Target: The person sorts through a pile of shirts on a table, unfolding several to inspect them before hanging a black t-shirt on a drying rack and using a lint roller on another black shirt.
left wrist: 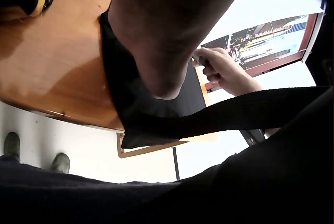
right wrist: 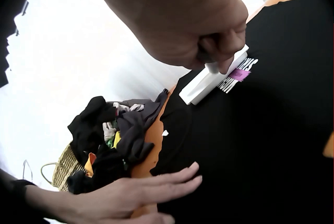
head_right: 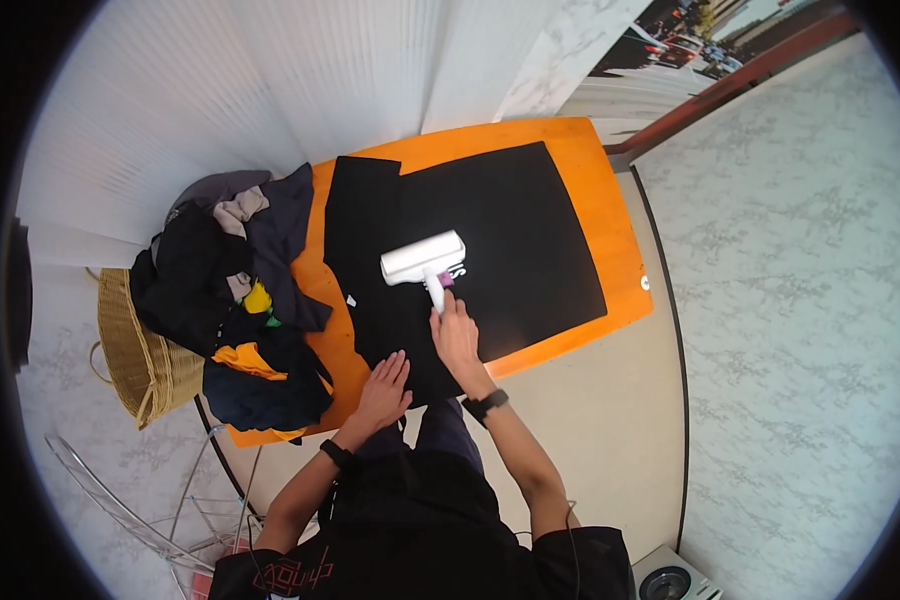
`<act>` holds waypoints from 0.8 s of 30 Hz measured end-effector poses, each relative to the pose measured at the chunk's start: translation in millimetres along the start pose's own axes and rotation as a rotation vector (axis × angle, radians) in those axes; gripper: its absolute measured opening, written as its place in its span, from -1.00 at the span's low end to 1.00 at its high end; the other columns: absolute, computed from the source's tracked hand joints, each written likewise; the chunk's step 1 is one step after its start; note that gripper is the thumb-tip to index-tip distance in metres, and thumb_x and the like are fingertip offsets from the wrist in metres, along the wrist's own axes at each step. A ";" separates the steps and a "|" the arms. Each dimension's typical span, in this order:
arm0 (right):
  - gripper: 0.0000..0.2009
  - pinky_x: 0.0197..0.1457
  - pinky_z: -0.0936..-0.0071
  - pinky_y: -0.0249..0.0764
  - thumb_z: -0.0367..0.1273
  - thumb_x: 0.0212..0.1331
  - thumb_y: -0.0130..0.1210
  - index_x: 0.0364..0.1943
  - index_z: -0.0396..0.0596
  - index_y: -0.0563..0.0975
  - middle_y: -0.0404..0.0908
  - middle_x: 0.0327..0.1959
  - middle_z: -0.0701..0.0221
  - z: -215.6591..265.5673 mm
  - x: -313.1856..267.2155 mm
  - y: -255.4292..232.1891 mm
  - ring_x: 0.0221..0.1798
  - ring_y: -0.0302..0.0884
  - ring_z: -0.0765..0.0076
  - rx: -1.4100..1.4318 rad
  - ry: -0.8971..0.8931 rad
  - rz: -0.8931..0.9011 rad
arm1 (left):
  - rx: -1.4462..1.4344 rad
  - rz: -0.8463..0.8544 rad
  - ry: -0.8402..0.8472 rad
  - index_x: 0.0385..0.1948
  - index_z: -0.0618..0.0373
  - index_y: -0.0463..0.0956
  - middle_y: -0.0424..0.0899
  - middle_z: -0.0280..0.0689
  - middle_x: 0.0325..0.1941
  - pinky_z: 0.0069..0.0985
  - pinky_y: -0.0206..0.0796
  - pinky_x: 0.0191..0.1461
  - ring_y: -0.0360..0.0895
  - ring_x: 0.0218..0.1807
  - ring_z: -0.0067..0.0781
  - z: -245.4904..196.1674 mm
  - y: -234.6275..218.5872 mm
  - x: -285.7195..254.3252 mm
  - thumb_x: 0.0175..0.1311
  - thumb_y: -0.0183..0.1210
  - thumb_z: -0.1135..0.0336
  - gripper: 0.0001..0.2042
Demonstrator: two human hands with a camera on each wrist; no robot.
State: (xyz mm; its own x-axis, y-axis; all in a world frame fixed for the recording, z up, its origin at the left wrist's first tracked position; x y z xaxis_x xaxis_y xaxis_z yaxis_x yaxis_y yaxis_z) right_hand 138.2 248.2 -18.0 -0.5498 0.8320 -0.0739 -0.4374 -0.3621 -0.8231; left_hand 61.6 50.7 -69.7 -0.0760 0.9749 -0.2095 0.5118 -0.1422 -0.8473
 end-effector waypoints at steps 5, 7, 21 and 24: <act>-0.63 -0.22 -0.01 0.54 -0.36 0.27 0.06 0.09 -0.29 0.40 0.55 -0.24 -0.11 15.7 73.7 26.1 -0.24 0.58 -0.30 0.019 -0.077 -0.043 | -0.001 -0.022 0.000 0.27 0.37 0.27 0.15 0.03 0.47 -0.22 -0.14 0.55 0.08 0.50 -0.09 0.7 1.2 -1.2 0.23 0.05 0.15 -0.39; -0.66 -0.19 -0.02 0.53 -0.36 0.27 0.06 0.04 -0.32 0.41 0.55 -0.24 -0.11 21.6 99.3 32.2 -0.22 0.58 -0.26 0.011 -0.085 -0.031 | -0.019 -0.021 -0.002 0.29 0.36 0.24 0.13 0.02 0.48 -0.20 -0.13 0.54 0.07 0.50 -0.06 0.1 0.9 -1.8 0.22 0.07 0.16 -0.38; -0.71 -0.18 -0.07 0.50 -0.34 0.27 0.06 -0.04 -0.26 0.42 0.54 -0.27 -0.09 44.2 151.1 26.7 -0.23 0.56 -0.31 0.017 -0.165 -0.064 | -0.103 -0.033 -0.053 0.31 0.38 0.19 0.08 0.03 0.50 -0.21 -0.16 0.56 0.04 0.52 -0.07 -4.5 -6.4 -6.1 0.21 0.06 0.16 -0.34; -0.74 -0.21 -0.08 0.51 -0.35 0.26 0.06 -0.09 -0.24 0.40 0.54 -0.29 -0.08 30.0 125.9 23.7 -0.26 0.56 -0.31 -0.010 -0.163 -0.048 | -0.147 -0.084 -0.085 0.33 0.40 0.14 0.08 0.07 0.49 -0.20 -0.16 0.55 0.03 0.52 -0.04 -2.3 -17.0 -8.1 0.19 0.09 0.18 -0.31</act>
State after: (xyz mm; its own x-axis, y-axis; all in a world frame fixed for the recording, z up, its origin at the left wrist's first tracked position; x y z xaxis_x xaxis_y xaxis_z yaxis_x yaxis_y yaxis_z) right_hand 37.2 331.7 -29.9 -0.6370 0.7687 0.0578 -0.4597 -0.3186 -0.8289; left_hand 55.5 45.7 -52.4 -0.1926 0.9633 -0.1869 0.6198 -0.0282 -0.7842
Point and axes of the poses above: each hand's wrist, its own x-axis towards the middle knuckle, its own y-axis out of the palm, z = x × y, the point moved 1 cm from there along x, towards the middle knuckle
